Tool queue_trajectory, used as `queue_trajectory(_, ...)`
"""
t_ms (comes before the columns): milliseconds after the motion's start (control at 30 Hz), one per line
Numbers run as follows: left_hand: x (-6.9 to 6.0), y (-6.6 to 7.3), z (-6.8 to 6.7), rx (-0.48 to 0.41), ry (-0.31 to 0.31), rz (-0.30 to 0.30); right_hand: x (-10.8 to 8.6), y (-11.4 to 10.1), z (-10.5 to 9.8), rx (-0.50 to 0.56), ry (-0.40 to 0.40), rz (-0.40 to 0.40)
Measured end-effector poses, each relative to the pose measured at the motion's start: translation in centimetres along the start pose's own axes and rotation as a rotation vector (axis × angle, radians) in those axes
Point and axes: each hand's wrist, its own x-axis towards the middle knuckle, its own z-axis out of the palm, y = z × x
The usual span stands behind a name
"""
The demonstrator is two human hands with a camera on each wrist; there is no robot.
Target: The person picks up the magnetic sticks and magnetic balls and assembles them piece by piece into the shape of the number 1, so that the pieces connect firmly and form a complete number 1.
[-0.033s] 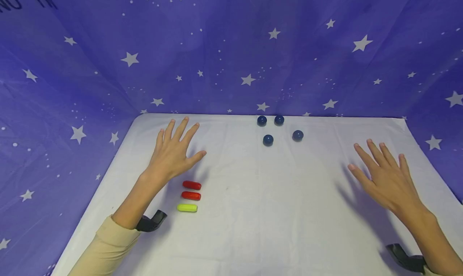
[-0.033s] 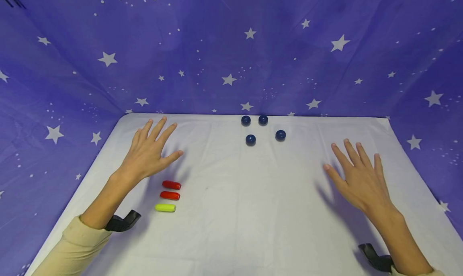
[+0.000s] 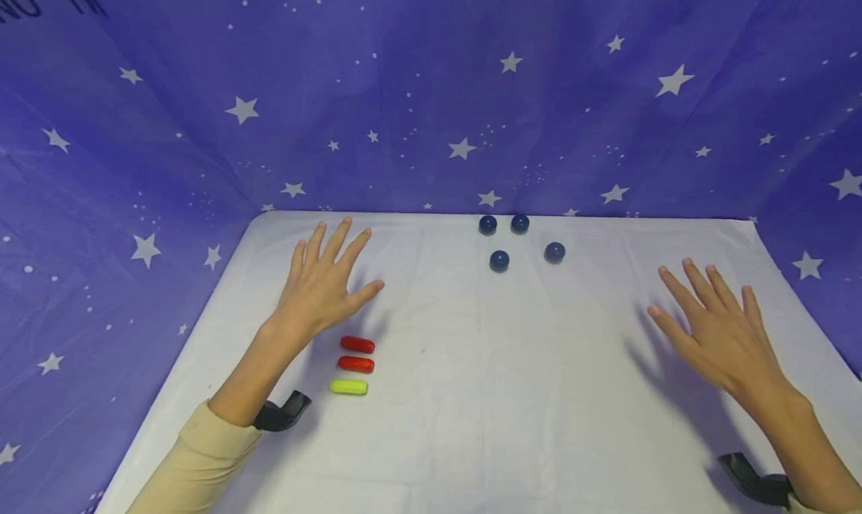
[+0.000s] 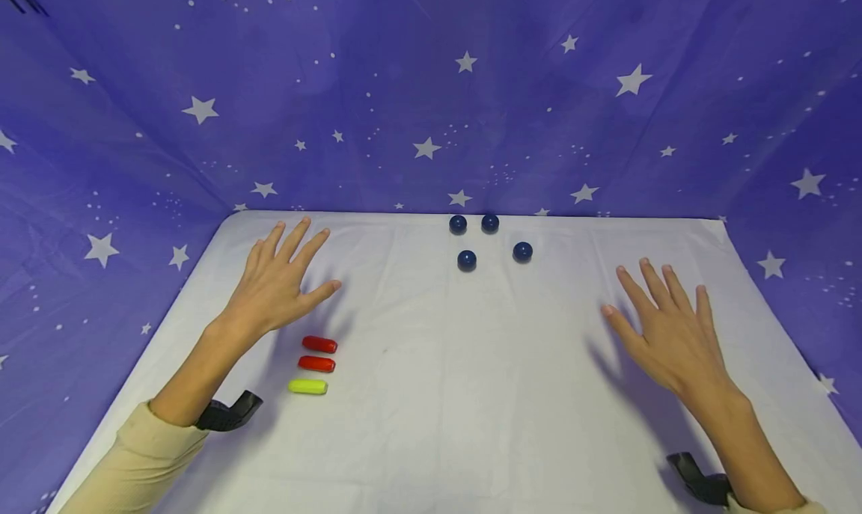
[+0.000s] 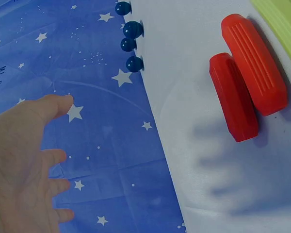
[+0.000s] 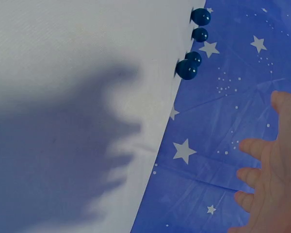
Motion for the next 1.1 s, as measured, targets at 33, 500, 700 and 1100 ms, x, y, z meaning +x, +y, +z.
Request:
queue_trajectory(33, 0.0, 0.0, 0.0, 0.001, 0.002, 0.001, 0.0, 0.0, 0.0, 0.0, 0.0, 0.0)
queue_trajectory(500, -0.8, -0.8, 0.6, -0.234, 0.032, 0.032, 0.5, -0.4, 0.5, 0.139, 0.032, -0.014)
queue_trajectory(700, -1.8, -1.7, 1.5, -0.48, -0.046, 0.038, 1.2, -0.8, 1.0, 0.301, 0.025, 0.02)
queue_trajectory(1100, -4.2, -3.6, 5.0, -0.752, -0.244, 0.057, 2.0, -1.0, 2.5, 0.465, 0.079, 0.038)
